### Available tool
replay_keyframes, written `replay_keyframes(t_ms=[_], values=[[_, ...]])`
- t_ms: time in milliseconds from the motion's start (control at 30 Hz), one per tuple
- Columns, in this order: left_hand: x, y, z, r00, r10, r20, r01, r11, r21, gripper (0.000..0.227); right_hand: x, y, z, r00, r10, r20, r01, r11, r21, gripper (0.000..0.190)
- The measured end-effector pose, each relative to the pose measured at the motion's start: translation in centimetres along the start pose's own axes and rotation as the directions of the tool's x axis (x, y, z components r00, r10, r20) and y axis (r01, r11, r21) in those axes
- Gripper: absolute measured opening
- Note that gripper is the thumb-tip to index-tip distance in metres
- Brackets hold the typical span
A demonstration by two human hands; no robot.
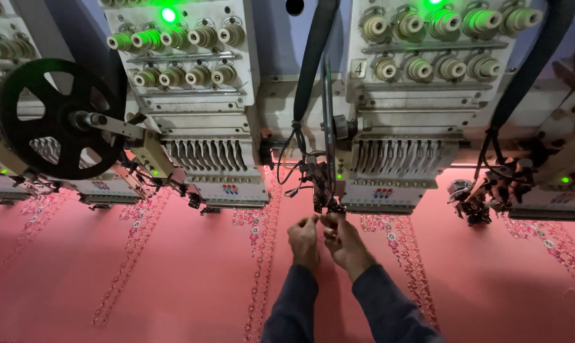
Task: Operating and maintaining an industrial multi-head embroidery machine by checking and re-threading the heads.
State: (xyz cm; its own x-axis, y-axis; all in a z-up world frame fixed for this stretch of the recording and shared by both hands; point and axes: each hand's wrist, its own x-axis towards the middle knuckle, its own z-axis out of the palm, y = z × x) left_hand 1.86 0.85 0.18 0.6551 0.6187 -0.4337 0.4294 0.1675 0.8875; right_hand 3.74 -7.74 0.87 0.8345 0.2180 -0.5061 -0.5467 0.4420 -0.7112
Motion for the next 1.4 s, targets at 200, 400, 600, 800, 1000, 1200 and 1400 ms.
replay_keyframes(t_ms=[200,400,600,800,1000,1200,1400], values=[[-0.2,1.1,-1.5,0.981,0.189,-0.045,-0.177,0.964,0.197,0.022,-3.7,-1.4,2.4,0.997,-0.070,0.029,0.072,0.993,-0.091,0.030],[-0.7,-0.4,-1.7,0.926,0.378,-0.016,-0.348,0.868,0.354,0.021,-4.7,-0.8,1.8,0.993,-0.110,0.032,0.115,0.969,-0.220,0.039],[-1.3,-0.9,-2.9,0.877,0.474,0.080,-0.455,0.765,0.456,0.018,-0.1,3.8,-2.0,0.929,-0.366,-0.054,0.259,0.748,-0.611,0.031],[-6.1,-2.6,-7.1,0.815,0.559,0.153,-0.575,0.748,0.333,0.029,-10.6,3.6,-2.9,0.735,-0.641,0.223,0.483,0.264,-0.835,0.023],[-17.3,-6.9,-13.2,0.771,0.544,0.332,-0.628,0.737,0.250,0.036,-16.2,6.7,-6.6,0.827,-0.462,0.319,0.557,0.604,-0.570,0.054],[-27.2,-4.3,-19.6,0.676,0.515,0.526,-0.576,0.816,-0.059,0.030,-44.5,-0.7,4.9,0.984,0.160,0.077,-0.157,0.986,-0.053,0.056],[-34.1,-1.8,-27.1,0.424,0.562,0.710,-0.578,0.772,-0.265,0.018,-40.6,5.5,-3.7,0.642,0.062,0.764,0.477,0.748,-0.462,0.034]])
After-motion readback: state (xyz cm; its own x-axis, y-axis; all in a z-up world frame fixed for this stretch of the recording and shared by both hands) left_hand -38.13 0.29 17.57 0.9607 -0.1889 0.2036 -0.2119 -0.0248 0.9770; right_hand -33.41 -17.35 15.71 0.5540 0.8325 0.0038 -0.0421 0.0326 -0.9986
